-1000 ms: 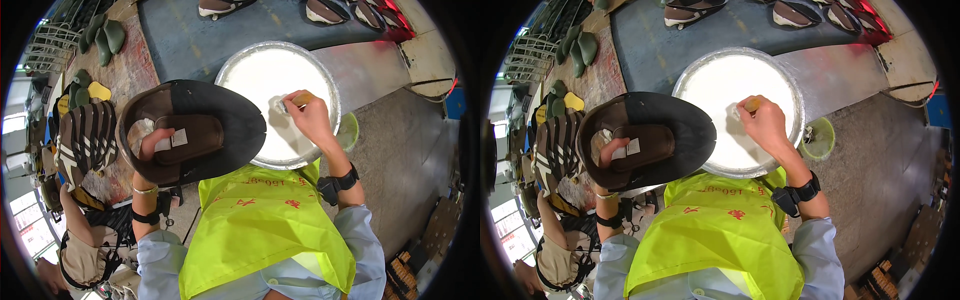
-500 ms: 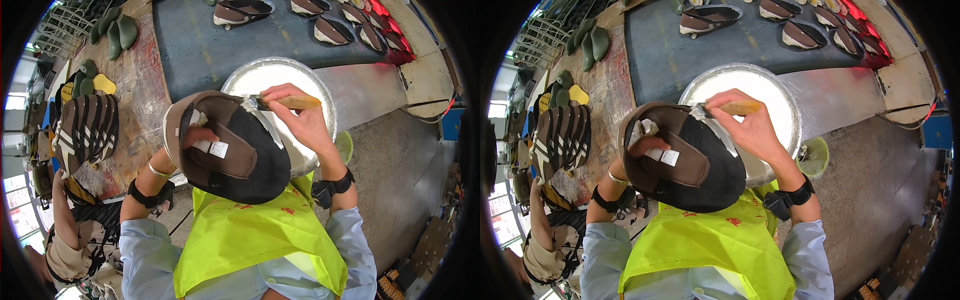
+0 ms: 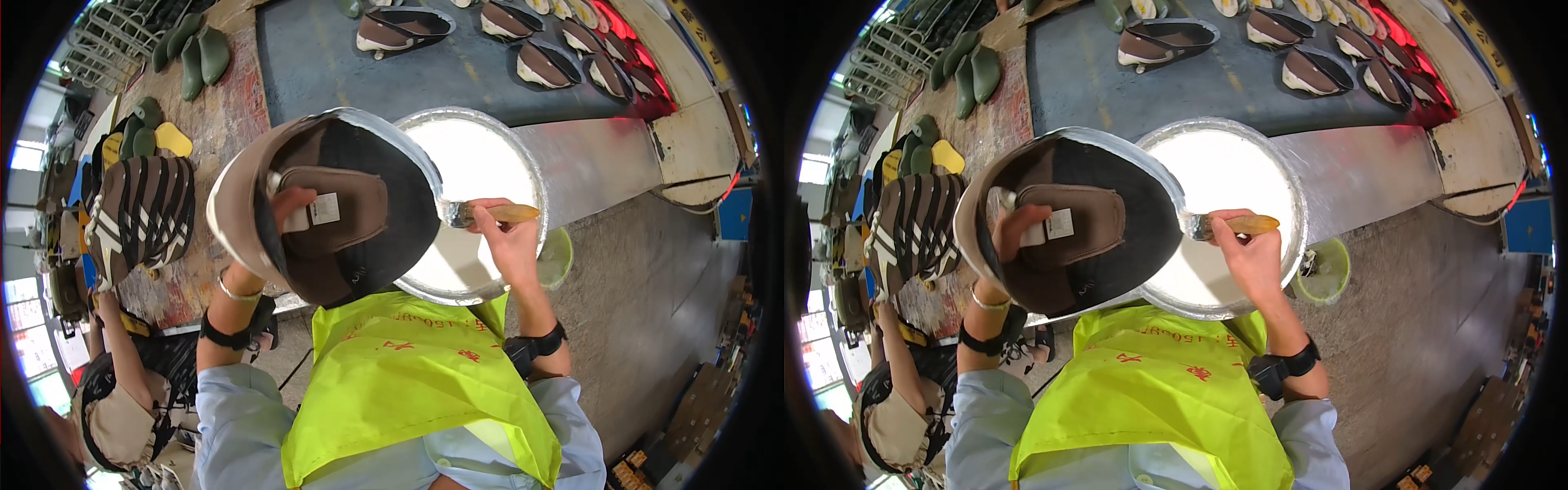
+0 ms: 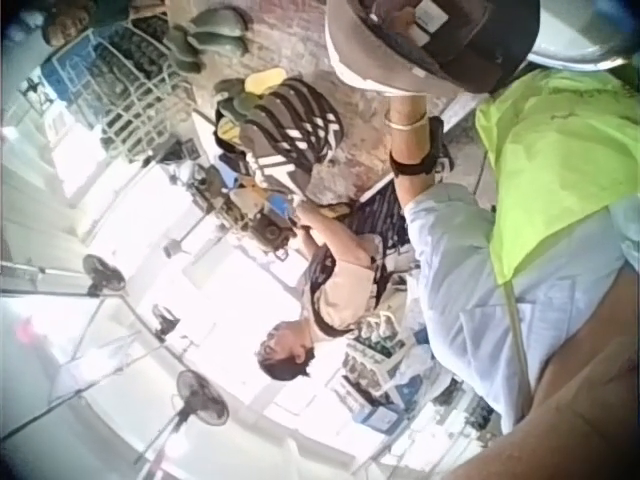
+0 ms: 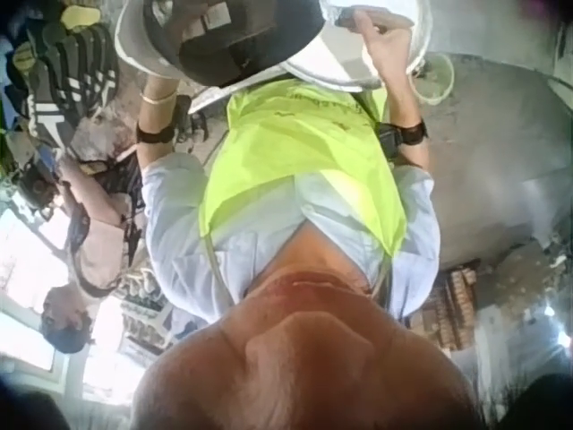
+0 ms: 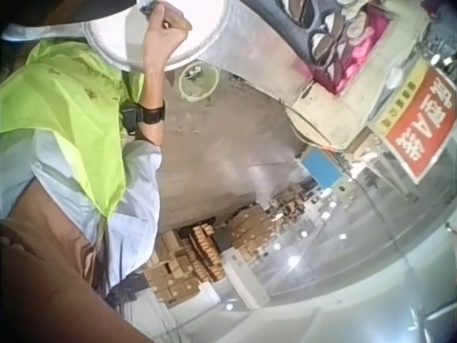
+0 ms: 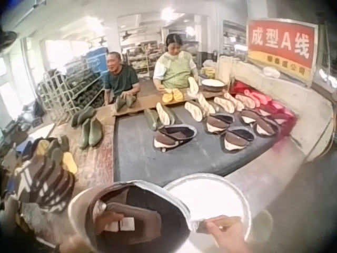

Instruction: Applying white adhesive to the interior edges and seams of a shoe upper using a small brush.

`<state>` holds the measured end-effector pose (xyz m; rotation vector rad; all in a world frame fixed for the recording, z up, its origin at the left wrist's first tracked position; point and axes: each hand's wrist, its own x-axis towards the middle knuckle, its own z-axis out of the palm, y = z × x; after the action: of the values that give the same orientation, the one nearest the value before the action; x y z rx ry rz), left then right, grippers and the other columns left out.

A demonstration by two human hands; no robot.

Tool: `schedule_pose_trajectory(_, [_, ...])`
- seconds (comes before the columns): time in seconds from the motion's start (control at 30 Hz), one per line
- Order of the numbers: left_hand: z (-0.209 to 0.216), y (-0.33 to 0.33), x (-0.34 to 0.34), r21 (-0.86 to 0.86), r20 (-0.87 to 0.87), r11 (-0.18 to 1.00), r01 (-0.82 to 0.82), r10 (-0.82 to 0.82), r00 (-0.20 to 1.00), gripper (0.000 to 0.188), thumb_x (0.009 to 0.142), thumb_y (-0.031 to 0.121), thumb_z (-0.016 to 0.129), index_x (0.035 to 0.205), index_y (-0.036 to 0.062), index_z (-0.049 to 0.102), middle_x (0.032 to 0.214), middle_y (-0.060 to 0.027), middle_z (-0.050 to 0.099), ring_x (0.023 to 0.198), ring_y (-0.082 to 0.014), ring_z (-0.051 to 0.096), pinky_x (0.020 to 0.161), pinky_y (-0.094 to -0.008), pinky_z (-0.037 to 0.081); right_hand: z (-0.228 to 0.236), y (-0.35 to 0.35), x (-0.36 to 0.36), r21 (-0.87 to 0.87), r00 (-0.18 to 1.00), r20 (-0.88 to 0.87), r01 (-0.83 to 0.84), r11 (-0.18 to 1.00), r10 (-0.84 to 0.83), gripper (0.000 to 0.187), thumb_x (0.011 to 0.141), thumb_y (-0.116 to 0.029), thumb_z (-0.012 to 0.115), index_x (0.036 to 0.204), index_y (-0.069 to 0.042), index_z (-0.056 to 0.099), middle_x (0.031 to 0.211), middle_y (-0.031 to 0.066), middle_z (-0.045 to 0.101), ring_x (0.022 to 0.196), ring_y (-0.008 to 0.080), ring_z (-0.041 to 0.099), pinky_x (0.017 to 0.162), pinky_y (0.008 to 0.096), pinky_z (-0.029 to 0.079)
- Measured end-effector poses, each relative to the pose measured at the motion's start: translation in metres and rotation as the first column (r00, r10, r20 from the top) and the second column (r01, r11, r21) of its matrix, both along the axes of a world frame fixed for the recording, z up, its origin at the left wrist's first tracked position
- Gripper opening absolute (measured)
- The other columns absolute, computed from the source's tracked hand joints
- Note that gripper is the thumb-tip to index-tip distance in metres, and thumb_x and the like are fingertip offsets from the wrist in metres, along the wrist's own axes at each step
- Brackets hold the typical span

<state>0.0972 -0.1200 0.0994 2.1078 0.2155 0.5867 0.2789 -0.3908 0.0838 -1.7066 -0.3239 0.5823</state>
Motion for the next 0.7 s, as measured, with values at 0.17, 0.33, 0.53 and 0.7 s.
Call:
schedule_pose_trajectory(0.17, [0.020, -0.036, 0.003, -0.456, -0.141, 0.830, -0.321, 0.289, 0.947, 0.021, 0.090, 0.014, 0.052, 0.098, 0.0002, 0.065, 0.092, -0.0047, 0.066, 0.083, -0.0119, 0.062, 0.076, -0.0279, 0.049, -0.014, 0.011, -0.021, 0.080, 0.903, -0.379, 0.251, 0.965, -0.203, 0.024, 0.086, -0.011, 0.064, 0.097, 0.011, 0.062, 0.082, 0.0148, 0.064, 0.066, 0.0168, 0.063, 0.064, 0.0258, 0.056])
schedule_pose_trajectory(0.33, [0.011, -0.049, -0.002, -0.478, -0.112, 0.806, -0.347, 0.336, 0.935, 0.022, 0.090, 0.014, 0.054, 0.103, 0.0000, 0.062, 0.097, -0.0056, 0.063, 0.087, -0.0130, 0.060, 0.079, -0.0288, 0.047, 0.004, 0.011, -0.006, 0.018, 0.975, -0.192, 0.119, 0.993, -0.113, 0.024, 0.086, -0.011, 0.063, 0.097, 0.010, 0.063, 0.086, 0.0135, 0.064, 0.068, 0.0163, 0.063, 0.064, 0.0261, 0.054])
schedule_pose_trajectory(0.53, [-0.006, -0.063, -0.005, -0.453, -0.061, 0.856, -0.251, 0.251, 0.966, 0.026, 0.089, 0.015, 0.056, 0.109, -0.0002, 0.057, 0.103, -0.0067, 0.059, 0.093, -0.0143, 0.057, 0.083, -0.0298, 0.045, 0.026, 0.031, 0.036, 0.385, 0.940, 0.244, 0.132, 0.913, -0.238, 0.023, 0.086, -0.014, 0.064, 0.092, 0.008, 0.063, 0.082, 0.0096, 0.065, 0.070, 0.0152, 0.065, 0.065, 0.0245, 0.052])
schedule_pose_trajectory(0.7, [-0.020, -0.075, -0.005, -0.551, -0.061, 0.812, -0.191, 0.190, 0.980, 0.031, 0.088, 0.015, 0.058, 0.115, -0.0004, 0.054, 0.109, -0.0076, 0.057, 0.097, -0.0153, 0.054, 0.087, -0.0306, 0.043, 0.003, 0.038, 0.006, 0.281, 0.913, -0.283, 0.372, 0.885, -0.294, 0.032, 0.088, -0.016, 0.062, 0.101, 0.013, 0.059, 0.087, 0.0164, 0.063, 0.075, 0.0199, 0.066, 0.070, 0.0278, 0.056])
